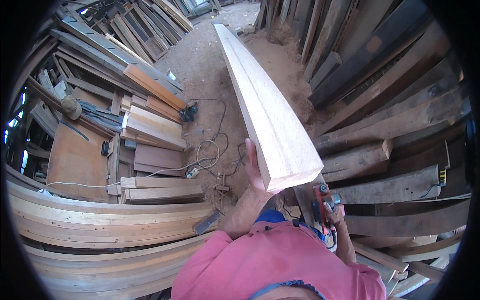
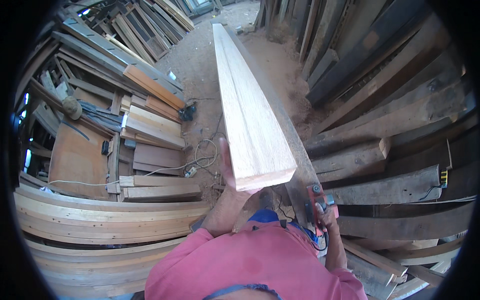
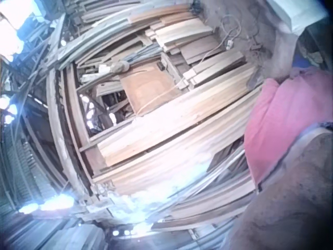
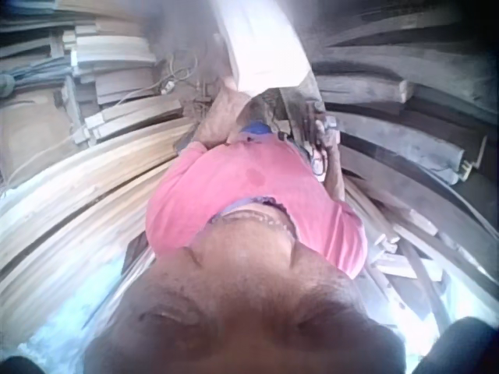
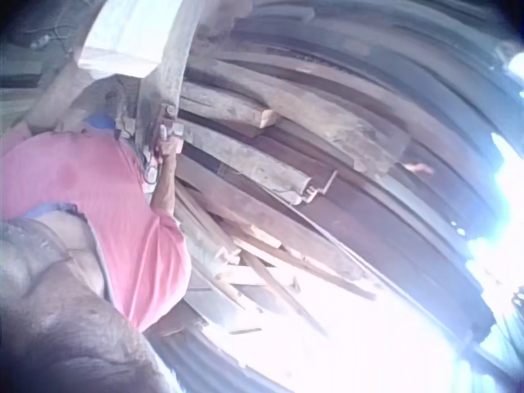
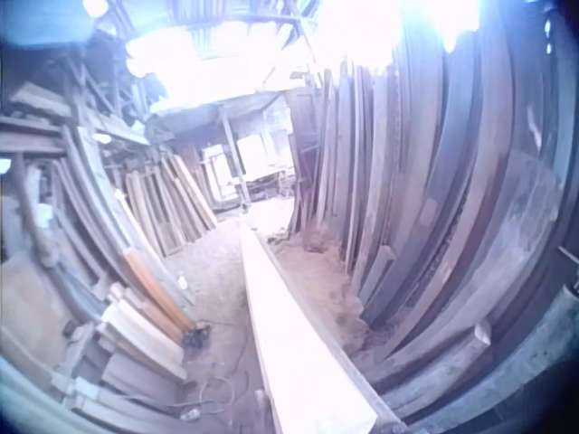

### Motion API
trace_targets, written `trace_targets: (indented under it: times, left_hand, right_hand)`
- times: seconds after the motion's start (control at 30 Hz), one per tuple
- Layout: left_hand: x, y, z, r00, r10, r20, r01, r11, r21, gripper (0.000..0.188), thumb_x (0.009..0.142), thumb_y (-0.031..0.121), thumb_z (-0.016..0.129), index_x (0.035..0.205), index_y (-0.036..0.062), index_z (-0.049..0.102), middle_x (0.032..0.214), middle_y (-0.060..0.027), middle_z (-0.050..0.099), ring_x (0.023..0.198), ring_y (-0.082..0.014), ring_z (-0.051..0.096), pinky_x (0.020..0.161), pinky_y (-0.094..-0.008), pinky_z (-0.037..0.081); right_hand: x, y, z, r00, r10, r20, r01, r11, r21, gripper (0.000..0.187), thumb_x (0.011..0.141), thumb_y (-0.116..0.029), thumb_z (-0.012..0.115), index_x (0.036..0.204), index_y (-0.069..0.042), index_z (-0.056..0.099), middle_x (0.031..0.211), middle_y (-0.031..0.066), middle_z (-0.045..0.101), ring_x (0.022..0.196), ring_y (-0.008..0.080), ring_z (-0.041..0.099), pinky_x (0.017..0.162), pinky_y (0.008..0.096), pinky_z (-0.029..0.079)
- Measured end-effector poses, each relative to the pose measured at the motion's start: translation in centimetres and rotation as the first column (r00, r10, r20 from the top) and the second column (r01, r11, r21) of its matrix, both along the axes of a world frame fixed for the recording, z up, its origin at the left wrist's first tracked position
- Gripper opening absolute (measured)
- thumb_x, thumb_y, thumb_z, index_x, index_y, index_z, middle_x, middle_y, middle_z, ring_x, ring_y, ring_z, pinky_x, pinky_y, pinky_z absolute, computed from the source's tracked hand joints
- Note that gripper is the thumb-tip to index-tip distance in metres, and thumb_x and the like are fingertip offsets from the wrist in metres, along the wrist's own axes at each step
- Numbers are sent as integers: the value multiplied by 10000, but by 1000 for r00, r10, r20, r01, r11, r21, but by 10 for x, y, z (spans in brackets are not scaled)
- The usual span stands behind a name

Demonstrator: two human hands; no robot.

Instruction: The person planes a long wooden plank using a power planer, checks the edges with a square ruler, measures the length with a tape measure, and turns the plank over to continue working.

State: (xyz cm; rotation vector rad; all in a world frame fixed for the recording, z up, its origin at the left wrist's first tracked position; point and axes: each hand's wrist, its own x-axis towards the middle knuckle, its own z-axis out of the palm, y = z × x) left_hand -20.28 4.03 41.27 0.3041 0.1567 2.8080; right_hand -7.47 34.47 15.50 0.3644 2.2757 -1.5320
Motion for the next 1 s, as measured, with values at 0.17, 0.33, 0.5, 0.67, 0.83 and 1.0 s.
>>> trace_targets:
  times: [0.17,0.33,0.5,0.67,0.83,1.0]
  left_hand:
    - [-26,-1,78,973,-21,-230,-2,995,-99,810,960,707,366,1533,135,336,1478,-135,468,1334,-344,497,1091,-568,408]
    - [-45,7,114,963,-112,-246,94,992,-85,810,954,701,392,1538,144,326,1486,-134,450,1347,-319,484,1096,-541,410]
    - [-54,17,120,959,-88,-268,57,991,-122,807,959,700,378,1543,145,317,1492,-135,442,1355,-320,476,1101,-536,404]
    - [-56,15,122,942,-113,-317,96,993,-68,814,964,703,357,1551,142,300,1513,-143,415,1370,-342,454,1104,-563,387]
    - [-56,18,126,958,-117,-260,89,989,-117,826,961,715,332,1562,151,285,1526,-146,400,1383,-355,435,1112,-582,364]
    - [-57,16,120,953,-123,-278,95,989,-112,814,960,713,330,1556,160,308,1530,-137,401,1379,-354,440,1107,-575,372]
  right_hand:
    - [4,-3,-10,995,-75,63,82,991,-109,336,992,-380,592,901,-58,613,580,6,556,467,132,546,430,319,428]
    - [6,0,-18,993,-97,-64,88,987,-132,259,1000,-308,588,912,-66,617,588,2,553,466,118,533,424,306,412]
    - [4,1,-15,996,-83,-38,77,988,-133,244,993,-294,602,931,-59,624,609,4,563,479,118,533,433,316,410]
    - [5,3,-13,995,-90,34,93,991,-98,337,986,-342,622,806,-58,637,578,20,575,470,140,548,436,328,416]
    - [6,3,-14,986,-127,106,140,982,-127,416,981,-377,631,716,-56,628,554,30,585,465,159,569,437,332,416]
    - [8,5,-15,994,-109,-4,107,980,-170,412,976,-398,641,756,-54,597,525,1,530,435,117,520,410,301,381]
